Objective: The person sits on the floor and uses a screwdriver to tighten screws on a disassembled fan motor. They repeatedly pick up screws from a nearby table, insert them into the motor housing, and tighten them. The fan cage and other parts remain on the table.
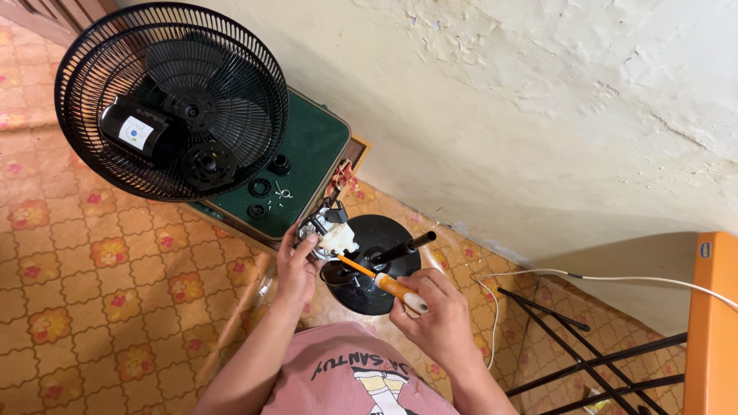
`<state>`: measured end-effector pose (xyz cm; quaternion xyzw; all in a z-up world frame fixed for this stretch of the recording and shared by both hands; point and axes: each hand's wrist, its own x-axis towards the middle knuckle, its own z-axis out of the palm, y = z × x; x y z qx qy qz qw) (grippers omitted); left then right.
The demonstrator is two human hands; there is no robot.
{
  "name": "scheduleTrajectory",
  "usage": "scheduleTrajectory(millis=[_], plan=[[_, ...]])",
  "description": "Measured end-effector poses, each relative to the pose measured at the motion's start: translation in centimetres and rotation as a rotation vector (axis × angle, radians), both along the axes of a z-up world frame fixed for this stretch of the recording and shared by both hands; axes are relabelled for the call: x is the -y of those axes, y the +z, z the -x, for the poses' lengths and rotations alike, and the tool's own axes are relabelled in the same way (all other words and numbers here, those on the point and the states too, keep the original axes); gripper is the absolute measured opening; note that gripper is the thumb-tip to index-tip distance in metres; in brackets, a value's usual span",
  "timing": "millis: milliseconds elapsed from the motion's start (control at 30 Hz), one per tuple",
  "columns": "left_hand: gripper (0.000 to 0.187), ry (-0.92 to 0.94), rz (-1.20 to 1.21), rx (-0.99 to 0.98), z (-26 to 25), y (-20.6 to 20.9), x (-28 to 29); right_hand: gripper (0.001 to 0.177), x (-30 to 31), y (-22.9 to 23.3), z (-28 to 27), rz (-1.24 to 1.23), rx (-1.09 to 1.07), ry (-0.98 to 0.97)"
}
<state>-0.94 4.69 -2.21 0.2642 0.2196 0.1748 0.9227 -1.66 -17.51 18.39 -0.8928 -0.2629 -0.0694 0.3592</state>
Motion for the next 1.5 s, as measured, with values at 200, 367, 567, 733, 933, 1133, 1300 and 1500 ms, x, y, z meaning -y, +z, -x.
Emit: scheduleTrajectory(millis=[200,367,567,733,933,1133,1300,1500], plan=[[0.054,-0.006,-0.085,-0.038,0.0,0.1,0.3,0.031,-0.3,1.3,-0.1,0.027,0.056,0.091],[0.057,-0.054,-0.186,-0.062,0.4,0.7,0.6,0.03,-0.3,2.9,-0.2,0.091,0.048,0.156],[0.056,-0.068,-0.19,-0.033,0.6,0.6,1.0,0.045,-0.4,4.2,-0.3,0.065,0.039,0.197],[0.057,-0.065,-0.146,-0.056,0.7,0.1,1.0,0.045,-0.5,3.5,-0.4,-0.092,-0.05,0.259],[0.055,-0.071,-0.057,-0.102,1.0,0.5,0.8,0.034,-1.6,1.6,-0.1,-0.22,0.059,0.315],[0.051,-0.085,-0.02,-0.085,1.3,1.0,0.9,0.039,-2.5,2.0,0.0,-0.299,0.043,0.458],[0.048,-0.078,-0.006,-0.117,1.4,0.6,0.6,0.041,-1.4,2.8,0.2,-0.254,-0.241,0.428],[0.047,-0.058,-0.08,-0.048,2.0,0.1,1.4,0.037,-1.3,0.8,0.1,-0.033,-0.049,0.088]])
